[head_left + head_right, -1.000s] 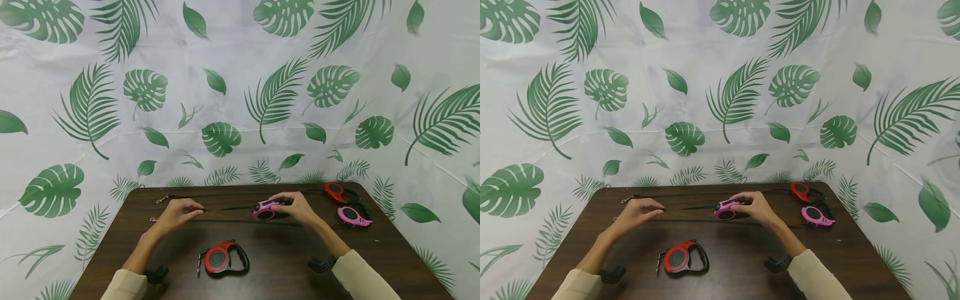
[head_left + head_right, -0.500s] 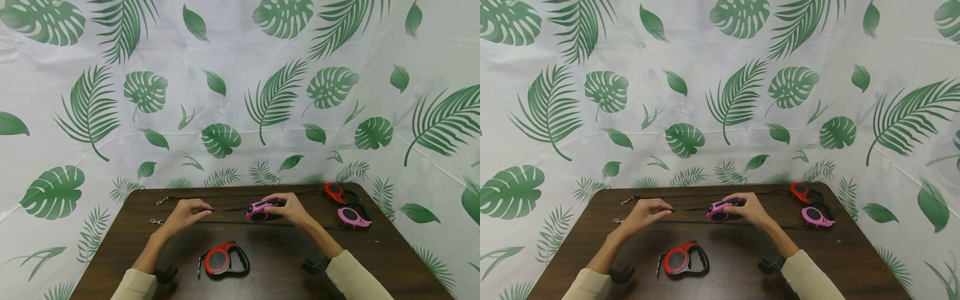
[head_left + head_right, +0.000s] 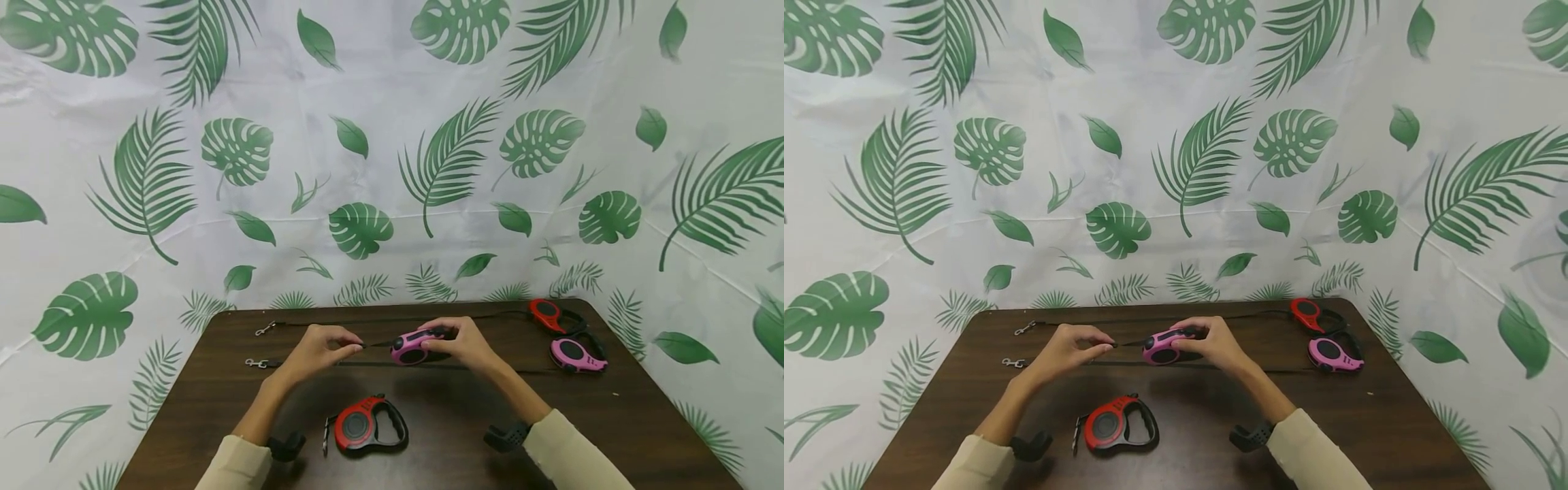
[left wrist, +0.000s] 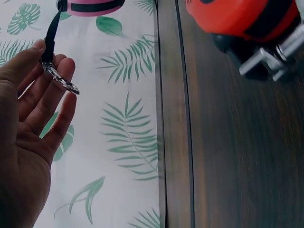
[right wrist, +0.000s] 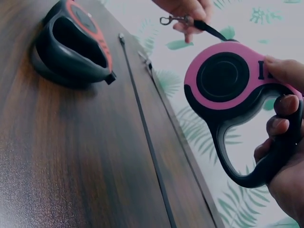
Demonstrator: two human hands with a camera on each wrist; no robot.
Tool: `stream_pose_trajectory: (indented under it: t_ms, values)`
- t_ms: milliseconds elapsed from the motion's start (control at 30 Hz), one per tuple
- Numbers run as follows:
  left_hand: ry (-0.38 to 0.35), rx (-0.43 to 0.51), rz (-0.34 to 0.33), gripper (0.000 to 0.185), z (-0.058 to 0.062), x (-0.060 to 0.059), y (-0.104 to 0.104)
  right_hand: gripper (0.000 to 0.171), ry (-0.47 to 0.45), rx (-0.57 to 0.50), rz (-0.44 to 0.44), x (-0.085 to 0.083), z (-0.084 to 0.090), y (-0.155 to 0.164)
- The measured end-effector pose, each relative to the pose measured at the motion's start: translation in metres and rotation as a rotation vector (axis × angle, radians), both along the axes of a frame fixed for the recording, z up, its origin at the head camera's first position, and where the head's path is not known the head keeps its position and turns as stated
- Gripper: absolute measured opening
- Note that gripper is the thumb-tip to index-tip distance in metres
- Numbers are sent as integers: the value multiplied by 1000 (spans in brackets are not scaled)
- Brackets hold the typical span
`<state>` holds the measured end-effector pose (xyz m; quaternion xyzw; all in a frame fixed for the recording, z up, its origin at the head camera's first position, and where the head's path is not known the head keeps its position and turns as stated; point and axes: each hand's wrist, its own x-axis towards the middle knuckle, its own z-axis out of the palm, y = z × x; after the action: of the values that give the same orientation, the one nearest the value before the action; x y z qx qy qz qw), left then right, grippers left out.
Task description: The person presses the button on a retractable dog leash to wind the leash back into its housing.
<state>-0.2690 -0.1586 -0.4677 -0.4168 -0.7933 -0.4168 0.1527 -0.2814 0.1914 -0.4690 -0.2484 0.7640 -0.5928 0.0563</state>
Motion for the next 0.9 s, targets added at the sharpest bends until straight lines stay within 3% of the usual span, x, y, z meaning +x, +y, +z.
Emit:
stream_pose_trajectory:
  t_ms: [400, 900]
  values:
    - [-52, 34, -80, 7, 1, -1, 20, 31, -17, -3, 3, 3, 1, -6]
    - [-136, 48, -112, 8, -4, -2, 33, 28, 19, -11, 15, 7, -1, -9]
